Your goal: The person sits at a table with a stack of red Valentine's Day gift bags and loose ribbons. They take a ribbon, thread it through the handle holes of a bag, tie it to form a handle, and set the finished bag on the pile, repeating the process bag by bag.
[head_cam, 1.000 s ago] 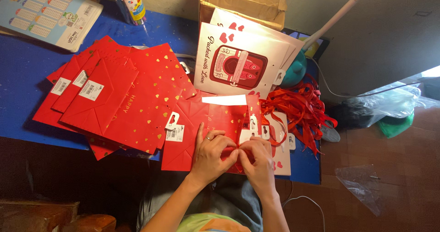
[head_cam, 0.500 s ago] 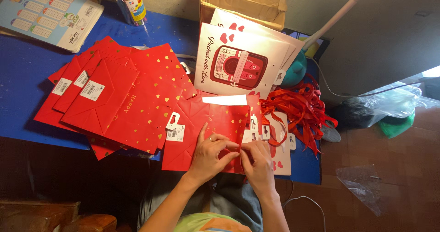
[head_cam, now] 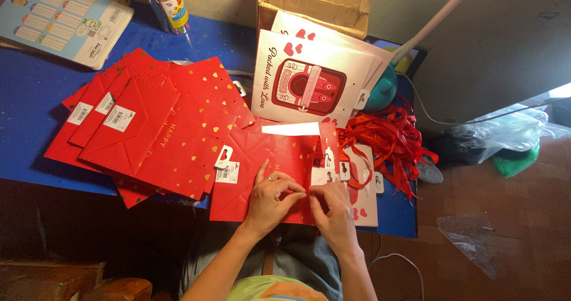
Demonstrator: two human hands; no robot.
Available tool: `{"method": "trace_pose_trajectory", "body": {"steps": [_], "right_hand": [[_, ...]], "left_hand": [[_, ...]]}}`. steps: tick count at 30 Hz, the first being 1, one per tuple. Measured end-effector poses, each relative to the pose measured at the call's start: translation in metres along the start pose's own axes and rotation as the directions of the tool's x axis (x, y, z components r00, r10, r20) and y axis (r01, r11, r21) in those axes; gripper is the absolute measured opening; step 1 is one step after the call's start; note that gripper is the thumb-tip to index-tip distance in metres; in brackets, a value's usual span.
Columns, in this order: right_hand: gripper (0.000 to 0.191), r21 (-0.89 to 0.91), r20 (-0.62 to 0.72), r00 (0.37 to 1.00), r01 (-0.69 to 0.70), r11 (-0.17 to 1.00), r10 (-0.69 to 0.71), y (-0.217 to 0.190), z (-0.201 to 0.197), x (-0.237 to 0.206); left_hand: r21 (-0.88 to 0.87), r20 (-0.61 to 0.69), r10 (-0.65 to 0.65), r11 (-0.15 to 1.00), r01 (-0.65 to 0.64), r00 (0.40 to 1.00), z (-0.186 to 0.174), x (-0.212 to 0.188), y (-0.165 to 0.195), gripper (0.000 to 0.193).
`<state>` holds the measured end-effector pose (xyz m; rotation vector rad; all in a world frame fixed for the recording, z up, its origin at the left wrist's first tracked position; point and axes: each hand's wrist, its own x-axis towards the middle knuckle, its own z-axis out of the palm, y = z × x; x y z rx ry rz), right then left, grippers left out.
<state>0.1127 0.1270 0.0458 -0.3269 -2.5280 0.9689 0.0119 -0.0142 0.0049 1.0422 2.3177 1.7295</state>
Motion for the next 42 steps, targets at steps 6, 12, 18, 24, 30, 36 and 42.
{"method": "trace_pose_trajectory", "body": {"steps": [6,12,18,24,30,36,42], "right_hand": [[0.014,-0.018,0.007,1.000,0.002,1.000,-0.002,0.003,0.001,-0.002],[0.018,-0.022,0.003,1.000,-0.018,1.000,0.018,0.004,0.003,-0.004],[0.015,-0.078,-0.083,0.996,0.031,0.996,-0.037,0.002,0.001,-0.004],[0.018,-0.005,-0.154,0.983,-0.097,0.995,0.095,0.007,-0.030,0.004],[0.021,0.557,-0.196,0.919,-0.184,0.810,0.343,0.011,-0.080,0.038],[0.015,0.923,-0.338,0.929,0.296,0.246,0.151,0.034,-0.116,0.084],[0.022,0.945,-0.288,0.855,0.181,0.271,0.432,0.099,-0.096,0.096]], "left_hand": [[0.033,0.006,-0.008,0.999,0.008,1.000,0.002,0.002,0.004,0.009],[0.073,0.032,-0.059,0.996,0.056,0.998,-0.001,0.006,0.012,0.029],[0.164,0.034,-0.075,0.984,0.068,0.997,0.003,0.010,0.020,0.032],[0.166,0.004,-0.050,0.985,0.049,0.999,0.001,0.007,0.020,0.023],[0.177,0.000,-0.015,0.984,0.015,1.000,0.001,0.008,0.018,0.023],[0.162,0.014,-0.029,0.986,0.026,0.999,0.003,0.007,0.016,0.022],[0.162,0.006,-0.023,0.987,0.021,1.000,0.004,0.006,0.015,0.022]]}}
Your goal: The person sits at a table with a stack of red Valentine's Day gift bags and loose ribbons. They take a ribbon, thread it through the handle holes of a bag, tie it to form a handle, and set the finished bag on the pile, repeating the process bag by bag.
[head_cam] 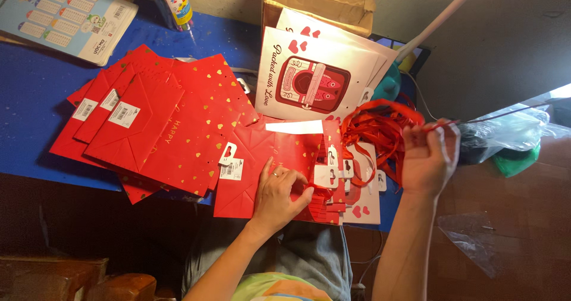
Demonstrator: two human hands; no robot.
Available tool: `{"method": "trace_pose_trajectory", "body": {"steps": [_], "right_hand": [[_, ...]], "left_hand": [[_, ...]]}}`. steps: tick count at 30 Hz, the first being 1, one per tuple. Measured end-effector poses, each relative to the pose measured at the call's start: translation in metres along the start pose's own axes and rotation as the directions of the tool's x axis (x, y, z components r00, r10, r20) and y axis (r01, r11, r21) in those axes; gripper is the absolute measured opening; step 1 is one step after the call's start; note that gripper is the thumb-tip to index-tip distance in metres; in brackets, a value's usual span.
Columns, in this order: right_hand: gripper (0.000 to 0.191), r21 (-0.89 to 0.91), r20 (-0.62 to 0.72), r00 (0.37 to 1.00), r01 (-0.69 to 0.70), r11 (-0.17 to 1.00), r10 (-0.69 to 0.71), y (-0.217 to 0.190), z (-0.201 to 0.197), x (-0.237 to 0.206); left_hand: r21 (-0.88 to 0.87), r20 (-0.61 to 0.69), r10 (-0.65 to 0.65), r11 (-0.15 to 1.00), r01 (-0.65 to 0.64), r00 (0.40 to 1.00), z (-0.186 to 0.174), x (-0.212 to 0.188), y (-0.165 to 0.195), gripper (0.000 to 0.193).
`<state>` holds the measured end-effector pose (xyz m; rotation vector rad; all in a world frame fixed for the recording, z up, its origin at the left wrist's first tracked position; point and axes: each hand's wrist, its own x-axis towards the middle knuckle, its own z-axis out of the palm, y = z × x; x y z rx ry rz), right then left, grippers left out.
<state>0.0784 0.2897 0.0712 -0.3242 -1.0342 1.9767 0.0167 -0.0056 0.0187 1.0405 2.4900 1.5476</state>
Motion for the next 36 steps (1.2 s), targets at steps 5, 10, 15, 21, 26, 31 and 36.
{"method": "trace_pose_trajectory", "body": {"steps": [5,10,15,21,26,31,36], "right_hand": [[0.039,-0.338,-0.218,0.970,-0.181,0.924,0.110,0.021,-0.026,-0.019],[0.051,-0.946,0.086,0.979,0.139,0.294,-0.186,0.028,-0.001,-0.061],[0.046,-0.850,0.524,0.852,0.524,-0.057,0.022,0.025,0.030,-0.102],[0.061,-0.652,0.751,0.638,0.757,0.039,0.171,0.013,0.063,-0.104],[0.047,-0.597,0.798,0.602,0.797,0.093,-0.033,-0.010,0.072,-0.099],[0.014,-0.762,0.596,0.781,0.623,0.176,-0.184,-0.012,0.063,-0.095],[0.007,-0.647,0.317,0.945,0.150,0.748,0.084,0.025,0.043,-0.101]], "left_hand": [[-0.003,-0.001,-0.007,1.000,0.007,1.000,0.001,0.000,-0.001,0.020],[-0.036,-0.030,-0.017,0.999,0.015,0.999,0.001,0.001,-0.003,0.018],[-0.138,0.001,-0.066,0.988,0.065,0.998,-0.004,0.002,-0.004,0.018],[-0.236,0.085,-0.060,0.969,0.079,0.995,-0.034,0.014,0.016,0.017],[-0.196,-0.109,0.146,0.967,-0.165,0.983,-0.074,-0.006,0.065,0.010],[-0.022,-0.401,0.349,0.920,-0.390,0.847,-0.082,-0.024,0.091,0.015],[0.125,-0.419,0.490,0.865,-0.486,0.764,-0.054,-0.008,0.072,0.019]]}}
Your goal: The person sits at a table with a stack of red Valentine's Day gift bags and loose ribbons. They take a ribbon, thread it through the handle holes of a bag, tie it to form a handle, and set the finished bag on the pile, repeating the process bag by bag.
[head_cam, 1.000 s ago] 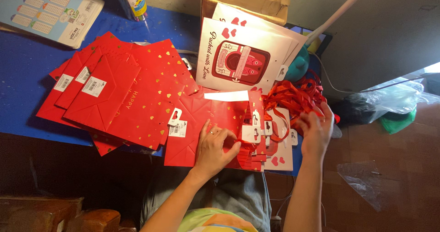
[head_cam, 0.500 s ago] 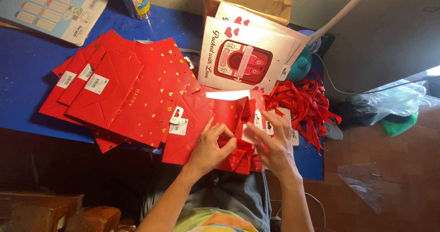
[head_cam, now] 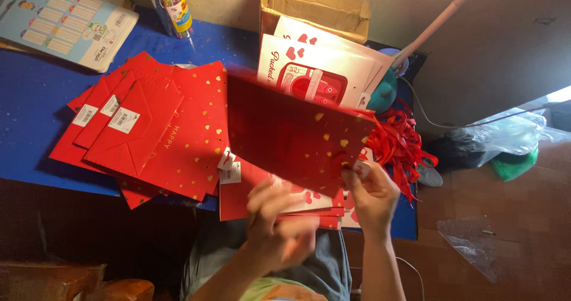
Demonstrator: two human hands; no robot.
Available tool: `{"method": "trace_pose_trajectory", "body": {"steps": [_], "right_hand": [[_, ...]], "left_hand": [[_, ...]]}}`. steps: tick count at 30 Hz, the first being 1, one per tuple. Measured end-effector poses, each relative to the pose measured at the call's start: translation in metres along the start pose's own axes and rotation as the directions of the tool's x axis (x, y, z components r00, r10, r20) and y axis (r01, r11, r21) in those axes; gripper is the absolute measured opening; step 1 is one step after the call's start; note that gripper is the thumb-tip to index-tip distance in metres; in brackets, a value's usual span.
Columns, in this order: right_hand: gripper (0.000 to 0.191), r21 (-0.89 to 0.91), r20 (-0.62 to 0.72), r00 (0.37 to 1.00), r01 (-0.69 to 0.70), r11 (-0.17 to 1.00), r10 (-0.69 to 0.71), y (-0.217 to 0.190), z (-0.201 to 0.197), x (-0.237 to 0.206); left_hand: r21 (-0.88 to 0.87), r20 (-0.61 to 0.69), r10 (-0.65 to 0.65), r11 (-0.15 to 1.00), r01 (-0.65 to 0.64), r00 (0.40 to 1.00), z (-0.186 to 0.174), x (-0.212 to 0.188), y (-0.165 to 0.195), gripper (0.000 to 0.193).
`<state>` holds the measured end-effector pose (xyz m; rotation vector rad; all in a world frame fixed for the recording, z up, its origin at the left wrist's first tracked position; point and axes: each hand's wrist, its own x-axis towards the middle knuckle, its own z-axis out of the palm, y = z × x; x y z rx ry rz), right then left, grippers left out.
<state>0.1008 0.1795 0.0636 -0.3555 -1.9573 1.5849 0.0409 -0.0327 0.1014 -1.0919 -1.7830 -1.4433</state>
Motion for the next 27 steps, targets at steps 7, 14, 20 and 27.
{"method": "trace_pose_trajectory", "body": {"steps": [7,14,20,27], "right_hand": [[0.018,0.383,0.248,0.807,-0.590,0.711,0.536,0.058,0.008,-0.007],[0.022,-0.159,0.227,0.801,-0.531,0.832,0.554,0.065,-0.002,-0.010],[0.037,-0.162,-0.103,0.911,-0.411,0.897,0.399,0.053,0.023,-0.012],[0.037,-0.191,0.065,0.930,-0.344,0.919,0.361,0.055,0.034,-0.012]], "left_hand": [[-0.015,0.318,-0.441,0.883,0.470,0.839,0.035,-0.011,-0.045,0.016],[0.063,0.488,-0.539,0.806,0.588,0.686,0.056,-0.027,-0.065,0.023],[0.103,0.537,-0.648,0.686,0.720,0.540,0.067,-0.038,-0.071,0.027],[0.083,0.474,-0.724,0.603,0.793,0.501,0.057,-0.040,-0.065,0.027]]}}
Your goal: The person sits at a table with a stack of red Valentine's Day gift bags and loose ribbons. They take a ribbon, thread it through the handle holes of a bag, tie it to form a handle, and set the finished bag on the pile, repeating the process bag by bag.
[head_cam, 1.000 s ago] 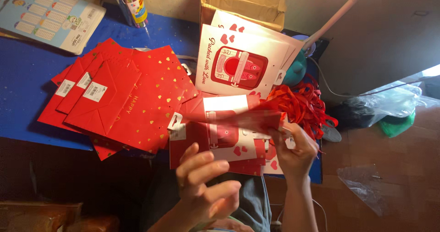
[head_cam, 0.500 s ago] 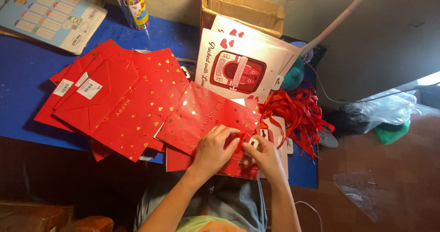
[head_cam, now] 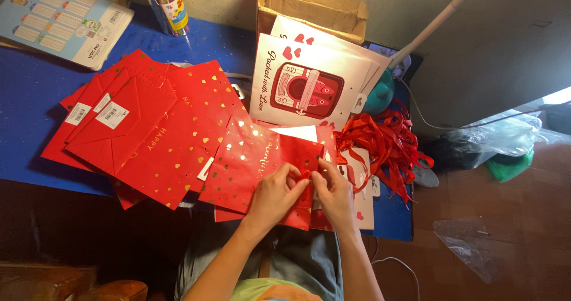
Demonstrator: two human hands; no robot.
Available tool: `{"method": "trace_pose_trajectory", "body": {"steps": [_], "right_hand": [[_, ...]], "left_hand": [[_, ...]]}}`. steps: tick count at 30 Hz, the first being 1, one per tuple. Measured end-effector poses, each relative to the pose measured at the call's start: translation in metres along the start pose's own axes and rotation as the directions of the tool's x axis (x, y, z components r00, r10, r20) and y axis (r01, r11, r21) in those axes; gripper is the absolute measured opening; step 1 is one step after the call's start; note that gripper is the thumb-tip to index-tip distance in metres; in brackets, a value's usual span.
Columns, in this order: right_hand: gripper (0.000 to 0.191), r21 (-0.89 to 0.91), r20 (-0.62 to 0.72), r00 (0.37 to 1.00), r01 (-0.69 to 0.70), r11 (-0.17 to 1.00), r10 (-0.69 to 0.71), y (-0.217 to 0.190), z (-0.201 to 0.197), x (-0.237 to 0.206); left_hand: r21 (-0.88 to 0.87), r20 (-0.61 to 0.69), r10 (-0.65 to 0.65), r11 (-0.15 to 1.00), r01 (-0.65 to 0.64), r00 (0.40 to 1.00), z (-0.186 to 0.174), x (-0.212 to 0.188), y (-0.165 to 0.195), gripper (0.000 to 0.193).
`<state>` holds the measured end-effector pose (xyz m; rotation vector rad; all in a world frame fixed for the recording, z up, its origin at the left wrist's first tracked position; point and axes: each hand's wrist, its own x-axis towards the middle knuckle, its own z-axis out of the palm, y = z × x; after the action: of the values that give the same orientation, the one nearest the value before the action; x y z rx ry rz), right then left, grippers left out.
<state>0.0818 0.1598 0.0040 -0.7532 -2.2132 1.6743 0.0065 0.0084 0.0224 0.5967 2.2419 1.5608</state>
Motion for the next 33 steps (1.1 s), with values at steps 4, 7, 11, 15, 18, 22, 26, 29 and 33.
{"method": "trace_pose_trajectory", "body": {"steps": [4,7,11,15,18,22,26,29,33], "right_hand": [[0.031,0.038,0.046,0.999,0.001,0.999,-0.003,0.007,0.005,0.003],[0.025,0.116,0.063,0.998,-0.005,0.993,-0.003,0.010,0.007,0.003],[0.034,0.191,0.100,0.994,-0.071,0.979,0.053,0.007,-0.003,0.001],[0.029,0.297,0.178,0.981,-0.134,0.945,0.083,-0.004,-0.002,0.000],[0.022,-0.008,0.179,0.971,0.165,0.986,-0.161,-0.009,0.004,-0.005],[0.012,-0.066,0.113,0.978,0.185,0.981,-0.177,-0.006,0.010,-0.009],[0.006,0.269,0.107,0.983,0.118,0.956,-0.151,0.003,0.013,-0.007],[0.005,0.295,0.090,0.991,0.070,0.953,-0.101,0.009,0.013,-0.006],[0.008,0.236,0.047,0.991,0.110,0.965,-0.124,0.017,0.013,-0.011]], "left_hand": [[0.021,-0.111,0.070,0.997,-0.068,0.991,-0.003,0.006,0.002,0.023],[-0.053,-0.043,0.085,0.995,-0.087,0.995,-0.007,0.012,0.000,0.019],[-0.164,0.001,0.042,0.986,-0.041,0.999,-0.013,0.009,-0.004,0.018],[-0.152,0.062,-0.097,0.983,0.105,0.993,-0.018,0.005,-0.009,0.016],[-0.148,0.039,-0.032,0.988,0.038,0.999,-0.017,0.004,-0.016,0.015],[-0.516,0.072,0.033,0.856,0.009,0.997,-0.013,0.005,-0.028,0.013],[-0.494,0.145,-0.013,0.865,0.084,0.989,-0.010,0.004,-0.034,0.013],[-0.497,0.177,-0.032,0.859,0.118,0.984,-0.010,0.004,-0.035,0.015],[-0.616,0.228,-0.005,0.774,0.148,0.974,-0.014,0.007,-0.034,0.014]]}}
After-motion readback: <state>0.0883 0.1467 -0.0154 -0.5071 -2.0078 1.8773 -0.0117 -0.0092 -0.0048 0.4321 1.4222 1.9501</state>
